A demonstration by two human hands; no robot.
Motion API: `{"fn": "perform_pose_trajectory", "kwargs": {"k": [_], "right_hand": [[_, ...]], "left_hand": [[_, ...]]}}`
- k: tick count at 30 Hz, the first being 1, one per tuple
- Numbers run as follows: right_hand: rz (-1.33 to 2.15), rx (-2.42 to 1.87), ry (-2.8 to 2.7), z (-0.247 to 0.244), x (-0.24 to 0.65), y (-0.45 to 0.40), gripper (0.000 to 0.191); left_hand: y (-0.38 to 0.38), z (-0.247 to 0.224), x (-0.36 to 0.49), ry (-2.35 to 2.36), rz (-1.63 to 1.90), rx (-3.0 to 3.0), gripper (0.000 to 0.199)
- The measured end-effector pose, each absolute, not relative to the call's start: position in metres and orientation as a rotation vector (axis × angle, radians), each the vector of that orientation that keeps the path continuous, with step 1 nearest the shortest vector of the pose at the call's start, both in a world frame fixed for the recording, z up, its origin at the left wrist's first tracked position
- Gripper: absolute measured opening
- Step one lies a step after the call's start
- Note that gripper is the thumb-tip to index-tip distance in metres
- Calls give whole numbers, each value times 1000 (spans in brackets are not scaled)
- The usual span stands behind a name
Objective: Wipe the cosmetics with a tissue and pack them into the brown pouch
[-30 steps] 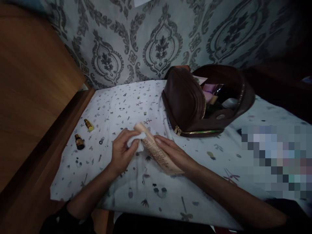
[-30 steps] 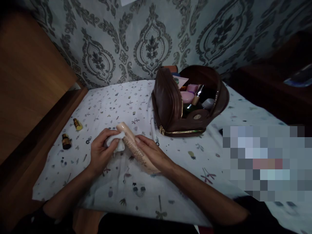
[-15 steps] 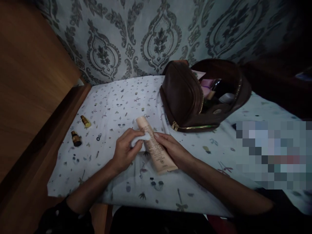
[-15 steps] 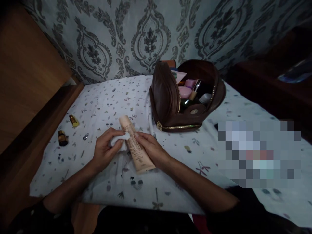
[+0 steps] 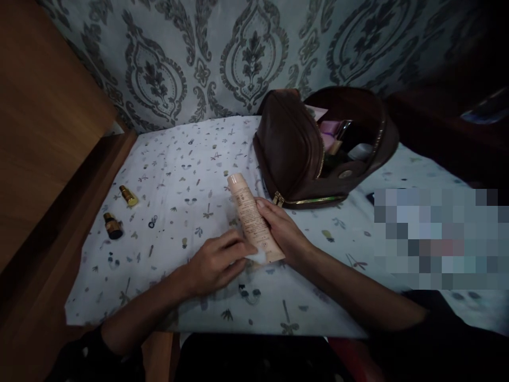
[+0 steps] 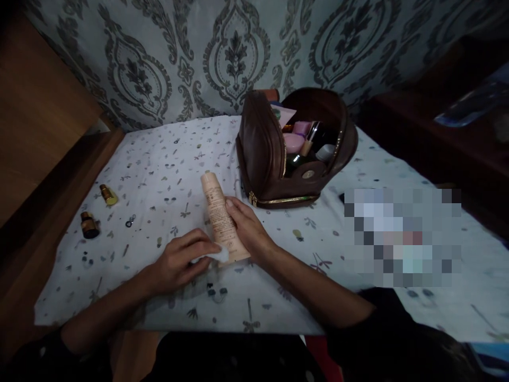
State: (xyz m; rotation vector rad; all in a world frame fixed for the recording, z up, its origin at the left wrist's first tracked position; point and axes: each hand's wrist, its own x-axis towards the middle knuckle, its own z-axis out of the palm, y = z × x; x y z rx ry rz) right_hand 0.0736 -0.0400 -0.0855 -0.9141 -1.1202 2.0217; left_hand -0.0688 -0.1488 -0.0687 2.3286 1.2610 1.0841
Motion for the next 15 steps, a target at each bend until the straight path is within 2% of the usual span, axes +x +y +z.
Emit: {"fn": "perform_pose_trajectory", "kwargs": {"k": [7,15], "right_hand": [[2060,-923,-1148,-82,74,-38,46],[2107,-805,-1372,-89,74,-45,48]], "left_hand": [[-148,-67,-68,1188,1100,2341,22],[-144,-70,-76,1374,1370,2099,19]]}}
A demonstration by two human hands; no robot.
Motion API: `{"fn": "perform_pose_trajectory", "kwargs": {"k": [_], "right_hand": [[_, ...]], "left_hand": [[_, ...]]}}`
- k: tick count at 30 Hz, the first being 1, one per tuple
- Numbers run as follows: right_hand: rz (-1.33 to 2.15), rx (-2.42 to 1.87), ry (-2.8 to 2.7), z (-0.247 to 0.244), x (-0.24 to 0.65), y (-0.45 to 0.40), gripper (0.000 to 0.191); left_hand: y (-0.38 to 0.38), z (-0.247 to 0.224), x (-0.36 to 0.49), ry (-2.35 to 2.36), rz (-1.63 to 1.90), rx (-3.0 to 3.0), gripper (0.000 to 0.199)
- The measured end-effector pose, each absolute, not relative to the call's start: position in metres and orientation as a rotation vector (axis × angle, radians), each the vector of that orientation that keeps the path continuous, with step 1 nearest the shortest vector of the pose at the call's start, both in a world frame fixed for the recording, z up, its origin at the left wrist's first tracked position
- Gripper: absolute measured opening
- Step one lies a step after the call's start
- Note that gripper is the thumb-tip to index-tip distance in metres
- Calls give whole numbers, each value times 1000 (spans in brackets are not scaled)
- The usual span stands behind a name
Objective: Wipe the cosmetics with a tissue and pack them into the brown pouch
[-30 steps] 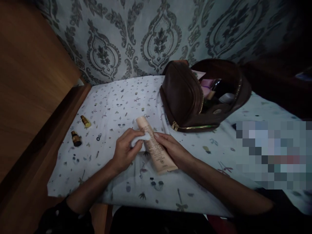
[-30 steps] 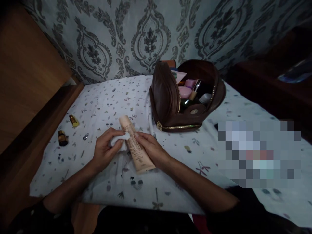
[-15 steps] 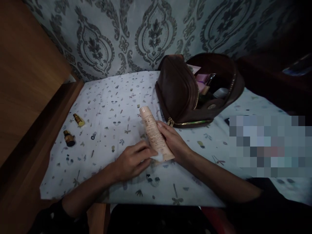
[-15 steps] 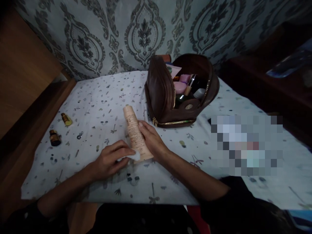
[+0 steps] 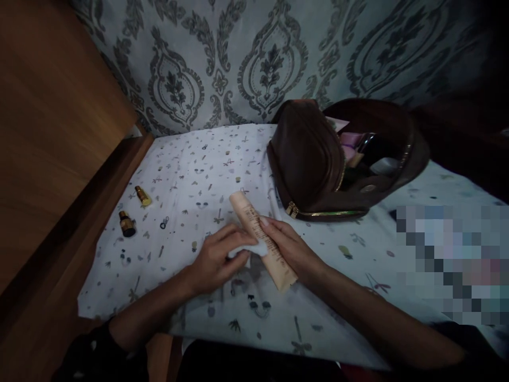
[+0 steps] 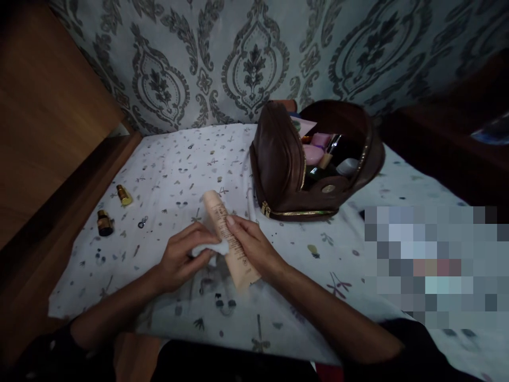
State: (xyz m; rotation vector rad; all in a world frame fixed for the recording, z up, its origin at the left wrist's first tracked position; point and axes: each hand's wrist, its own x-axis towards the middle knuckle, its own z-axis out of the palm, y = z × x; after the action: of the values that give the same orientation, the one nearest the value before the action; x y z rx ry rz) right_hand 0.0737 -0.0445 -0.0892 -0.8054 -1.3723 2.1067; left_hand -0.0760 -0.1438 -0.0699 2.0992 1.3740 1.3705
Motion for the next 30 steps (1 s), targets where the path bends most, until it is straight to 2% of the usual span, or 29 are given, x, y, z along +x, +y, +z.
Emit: {"fn": "perform_pose_trajectory", "kwargs": {"k": [5,10,14,20,25,30], "right_hand": [[2134,-757,-1337,-95,72,-47,46],[2436,-753,-1196,-92,74,-52,53],[2524,-662,-1188,-87,76,-52,46],[2446,-633,-973,-86,71,-53,33],[2339,-654,-830,-83,70,-55,45],[2246,-506,-1045,-81,77,-48,52]], "left_hand": [[-139,-71,-85,1578,1499,1860,15],[-134,-66,-93,1740,1587,1582,13],[-134,-67,-93,1775,1603,1492,14],[-139,-75,-82,1654,1383,1805,10],[-150,-74,-66,1364,1115,2145,21],[-144,-101,-66,1032,957,2340,26]]}}
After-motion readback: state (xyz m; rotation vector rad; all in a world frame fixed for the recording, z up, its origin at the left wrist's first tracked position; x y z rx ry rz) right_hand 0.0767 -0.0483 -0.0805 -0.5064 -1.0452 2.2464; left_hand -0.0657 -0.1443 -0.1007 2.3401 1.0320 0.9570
